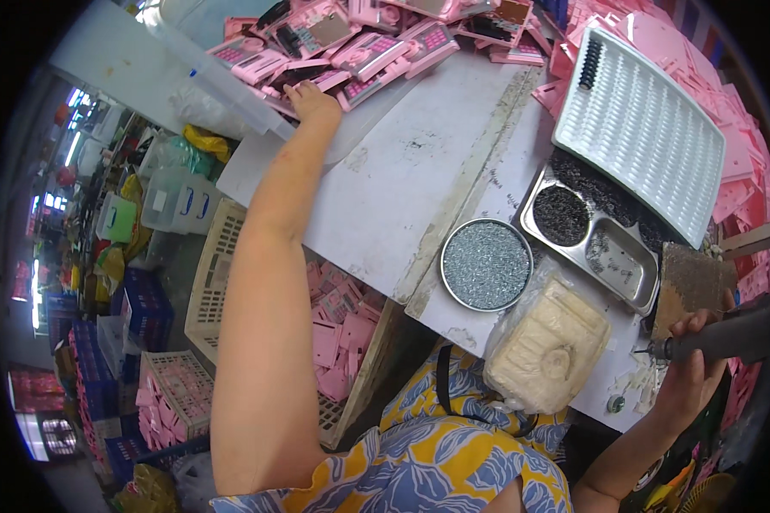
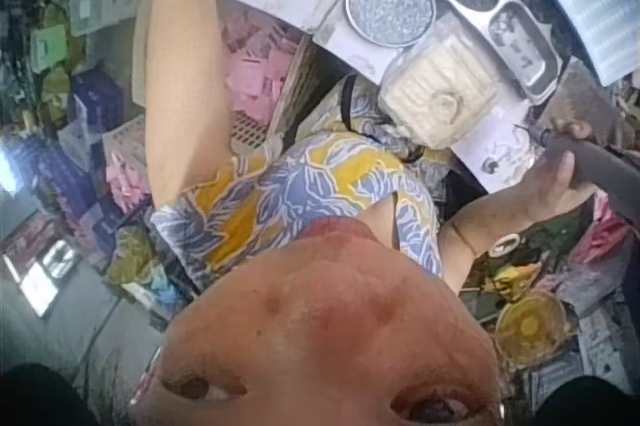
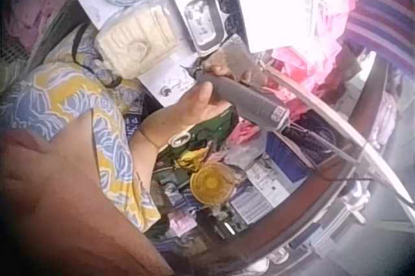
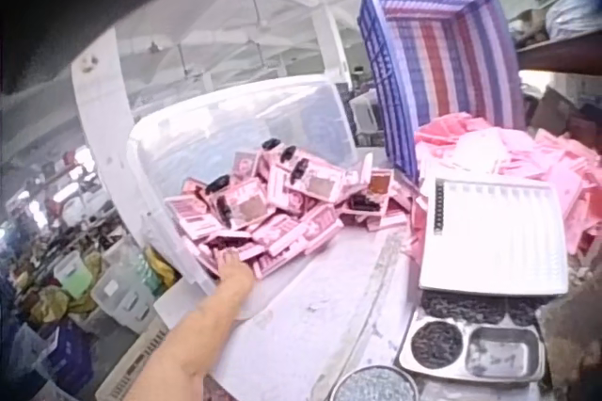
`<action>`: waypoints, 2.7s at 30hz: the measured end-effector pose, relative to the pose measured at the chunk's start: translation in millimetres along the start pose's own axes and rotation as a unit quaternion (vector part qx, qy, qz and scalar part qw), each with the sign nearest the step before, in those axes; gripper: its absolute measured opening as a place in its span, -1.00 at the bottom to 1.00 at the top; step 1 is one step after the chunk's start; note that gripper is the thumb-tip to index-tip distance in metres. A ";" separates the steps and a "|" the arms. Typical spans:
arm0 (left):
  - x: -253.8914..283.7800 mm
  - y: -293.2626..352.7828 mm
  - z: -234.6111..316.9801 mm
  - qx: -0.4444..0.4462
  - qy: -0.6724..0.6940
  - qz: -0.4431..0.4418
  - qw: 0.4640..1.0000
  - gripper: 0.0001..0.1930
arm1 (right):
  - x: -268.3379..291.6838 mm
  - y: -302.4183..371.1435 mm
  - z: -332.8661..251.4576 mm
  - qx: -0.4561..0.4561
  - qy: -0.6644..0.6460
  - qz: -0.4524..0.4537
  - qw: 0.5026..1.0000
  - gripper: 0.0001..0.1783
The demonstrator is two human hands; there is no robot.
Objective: Assemble internal electronic components and outer casings for pink toy devices using a soldering iron and an electric screwdriver.
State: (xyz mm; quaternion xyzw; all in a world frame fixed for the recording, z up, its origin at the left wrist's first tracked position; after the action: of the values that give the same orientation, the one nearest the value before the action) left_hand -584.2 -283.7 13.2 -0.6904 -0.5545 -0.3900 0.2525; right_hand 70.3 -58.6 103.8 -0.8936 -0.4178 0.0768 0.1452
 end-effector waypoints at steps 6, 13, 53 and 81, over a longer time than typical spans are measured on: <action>103.2 40.7 -30.2 -0.091 0.146 0.131 0.976 -0.65 | -2.8 14.2 -39.0 0.179 0.336 0.229 0.896 -0.20; 113.0 217.4 -25.1 -0.325 0.790 0.102 0.510 -0.36 | -101.4 23.9 31.6 -0.134 -0.029 -0.226 0.964 -0.49; 47.7 489.3 174.2 -0.692 0.419 0.042 0.586 -0.84 | -2.6 30.1 97.6 -0.187 0.475 -0.056 0.858 -0.77; -2.0 480.2 143.8 -0.531 0.577 -0.034 0.620 -0.89 | -82.7 100.3 56.4 0.047 0.482 -0.196 0.853 -0.69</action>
State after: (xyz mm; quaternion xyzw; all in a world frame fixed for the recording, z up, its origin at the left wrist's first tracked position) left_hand -84.9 -296.1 -29.9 -0.3180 -0.0145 -0.9430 0.0968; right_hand 75.4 -172.2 19.3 -0.7101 -0.4580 -0.3743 0.3818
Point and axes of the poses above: each hand's wrist, its own y-axis away from the middle knuckle, its own x-axis out of the back of the hand, z = x × y, the point moved 5 cm from there along -y, towards the middle knuckle, and after that the axes turned 12 degrees about -z, right-handed, at the moved point
